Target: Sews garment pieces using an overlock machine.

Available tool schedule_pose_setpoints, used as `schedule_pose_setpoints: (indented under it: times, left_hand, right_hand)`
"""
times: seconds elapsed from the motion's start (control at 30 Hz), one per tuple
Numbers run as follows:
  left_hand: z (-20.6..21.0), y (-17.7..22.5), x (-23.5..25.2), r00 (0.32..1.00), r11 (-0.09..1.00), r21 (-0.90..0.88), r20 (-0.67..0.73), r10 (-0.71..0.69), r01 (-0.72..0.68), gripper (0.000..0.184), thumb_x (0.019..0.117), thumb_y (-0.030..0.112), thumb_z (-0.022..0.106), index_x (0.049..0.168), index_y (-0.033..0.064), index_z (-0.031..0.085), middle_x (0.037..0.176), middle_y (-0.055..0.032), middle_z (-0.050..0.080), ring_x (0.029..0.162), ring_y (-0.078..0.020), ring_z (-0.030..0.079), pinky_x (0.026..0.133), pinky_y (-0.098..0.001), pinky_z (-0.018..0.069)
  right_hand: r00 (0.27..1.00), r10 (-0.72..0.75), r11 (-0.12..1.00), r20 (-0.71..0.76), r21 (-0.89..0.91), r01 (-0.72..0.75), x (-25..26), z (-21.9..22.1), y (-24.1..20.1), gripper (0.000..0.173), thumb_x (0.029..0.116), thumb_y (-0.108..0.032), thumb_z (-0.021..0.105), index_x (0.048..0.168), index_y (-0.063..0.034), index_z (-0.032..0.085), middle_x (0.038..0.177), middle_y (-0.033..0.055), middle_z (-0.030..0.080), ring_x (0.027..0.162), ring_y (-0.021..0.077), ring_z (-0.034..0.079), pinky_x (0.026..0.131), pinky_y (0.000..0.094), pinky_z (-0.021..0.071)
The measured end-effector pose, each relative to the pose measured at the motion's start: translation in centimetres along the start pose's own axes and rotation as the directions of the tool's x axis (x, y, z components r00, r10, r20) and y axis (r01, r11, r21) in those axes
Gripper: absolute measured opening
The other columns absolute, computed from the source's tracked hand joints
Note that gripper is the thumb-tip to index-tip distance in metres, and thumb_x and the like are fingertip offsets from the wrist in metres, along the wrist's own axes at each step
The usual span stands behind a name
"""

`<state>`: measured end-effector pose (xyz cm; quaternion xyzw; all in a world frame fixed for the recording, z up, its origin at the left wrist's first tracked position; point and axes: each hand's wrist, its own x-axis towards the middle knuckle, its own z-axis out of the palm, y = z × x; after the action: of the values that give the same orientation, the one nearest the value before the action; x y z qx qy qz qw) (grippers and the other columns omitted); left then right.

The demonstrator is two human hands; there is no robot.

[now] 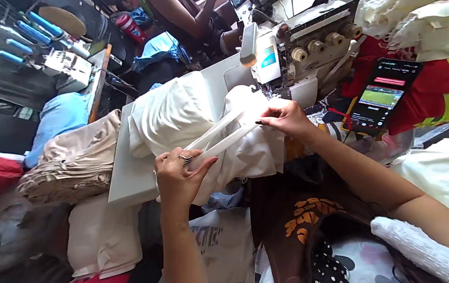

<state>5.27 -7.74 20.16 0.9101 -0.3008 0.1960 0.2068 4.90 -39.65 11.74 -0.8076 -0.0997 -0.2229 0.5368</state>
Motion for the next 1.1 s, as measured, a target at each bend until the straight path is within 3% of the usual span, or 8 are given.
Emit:
schedule_pose_setpoints:
  times: [0.17, 0.27, 0.4, 0.57, 0.67, 0.8, 0.93, 1.1]
  left_hand:
    - [0.0, 0.2, -0.2, 0.999, 0.992, -0.117, -0.040, 0.032, -0.036, 0.029, 0.0857, 0.035, 0.082, 0.090, 0.0065, 0.076, 0.078, -0.0038, 0.061, 0.082, -0.0150, 0.056, 0.096, -0.0435, 0.0383]
    - [-1.0, 2.7, -0.5, 0.984, 0.956, -0.235, -0.067, 0.167, -0.178, 0.016, 0.0882, 0.032, 0.081, 0.091, 0.0166, 0.077, 0.080, 0.0022, 0.065, 0.085, -0.0083, 0.059, 0.098, -0.0382, 0.0401]
    - [-1.3, 8.1, -0.2, 0.911, 0.834, -0.391, -0.029, 0.411, -0.389, 0.014, 0.0951, 0.034, 0.075, 0.096, 0.0195, 0.073, 0.079, 0.0017, 0.062, 0.081, -0.0078, 0.059, 0.098, -0.0364, 0.0411]
    - [5.4, 8.4, 6.7, 0.830, 0.670, -0.640, 0.089, 0.550, -0.375, 0.019, 0.0941, 0.032, 0.073, 0.089, 0.0136, 0.073, 0.096, 0.0012, 0.072, 0.102, -0.0083, 0.066, 0.102, -0.0357, 0.0481]
    - [10.8, 7.2, 11.1, 0.818, 0.720, -0.537, 0.093, 0.568, -0.439, 0.023, 0.0964, 0.029, 0.070, 0.093, 0.0066, 0.072, 0.100, -0.0085, 0.073, 0.100, -0.0209, 0.067, 0.095, -0.0496, 0.0467]
    - [12.6, 4.6, 12.9, 0.785, 0.816, -0.024, 0.259, 0.563, -0.578, 0.045, 0.1045, 0.040, 0.053, 0.099, -0.0012, 0.069, 0.095, -0.0213, 0.071, 0.095, -0.0414, 0.068, 0.093, -0.0655, 0.0440]
    - [7.7, 3.6, 10.3, 0.757, 0.818, 0.279, 0.598, 0.262, -0.503, 0.064, 0.1040, 0.052, 0.049, 0.073, -0.0016, 0.065, 0.069, -0.0225, 0.065, 0.070, -0.0450, 0.066, 0.077, -0.0682, 0.0475]
    - [1.6, 10.7, 2.6, 0.576, 0.816, -0.177, 0.627, 0.525, -0.550, 0.028, 0.0883, 0.033, 0.074, 0.086, 0.0053, 0.073, 0.077, -0.0143, 0.069, 0.066, -0.0353, 0.070, 0.055, -0.0541, 0.0566]
  right_hand:
    - [0.999, 0.034, 0.999, -0.006, -0.006, -0.034, -0.2, 0.3, -0.2, 0.016, 0.0887, -0.019, 0.078, 0.094, -0.0049, 0.073, 0.089, 0.0059, 0.069, 0.079, 0.0093, 0.064, 0.074, 0.0275, 0.0546]
    - [0.991, -0.120, 0.993, 0.055, 0.024, 0.119, -0.9, -0.2, -0.1, 0.020, 0.0917, -0.014, 0.074, 0.110, -0.0051, 0.076, 0.098, 0.0087, 0.073, 0.086, 0.0127, 0.067, 0.081, 0.0311, 0.0560]
    - [0.943, -0.289, 0.957, 0.167, 0.066, 0.282, -5.7, -1.8, -5.1, 0.008, 0.0908, -0.009, 0.073, 0.096, -0.0082, 0.079, 0.099, 0.0045, 0.070, 0.094, 0.0102, 0.067, 0.083, 0.0264, 0.0580]
    - [0.907, -0.360, 0.920, 0.219, 0.247, 0.305, -12.5, -3.9, -10.3, 0.019, 0.0988, -0.014, 0.068, 0.094, 0.0035, 0.073, 0.100, 0.0174, 0.068, 0.094, 0.0166, 0.066, 0.081, 0.0229, 0.0545]
    - [0.924, -0.316, 0.943, 0.216, 0.181, 0.280, -13.7, -6.4, -11.0, 0.025, 0.1033, -0.019, 0.062, 0.094, 0.0022, 0.071, 0.099, 0.0153, 0.066, 0.095, 0.0149, 0.064, 0.082, 0.0222, 0.0532]
    - [0.939, -0.230, 0.973, 0.254, 0.088, 0.215, -14.5, -8.2, -10.5, 0.024, 0.1045, -0.019, 0.060, 0.097, -0.0008, 0.073, 0.094, 0.0118, 0.065, 0.086, 0.0128, 0.063, 0.073, 0.0224, 0.0520]
    - [0.949, -0.113, 0.994, 0.295, 0.021, 0.112, -14.1, -8.7, -9.5, 0.022, 0.1049, -0.019, 0.059, 0.099, -0.0027, 0.072, 0.090, 0.0084, 0.065, 0.080, 0.0107, 0.062, 0.070, 0.0220, 0.0517]
    - [0.941, -0.176, 0.984, 0.289, 0.023, 0.177, -9.2, -7.5, -9.4, 0.019, 0.1017, -0.017, 0.061, 0.096, -0.0046, 0.074, 0.088, 0.0026, 0.068, 0.084, 0.0059, 0.063, 0.076, 0.0210, 0.0527]
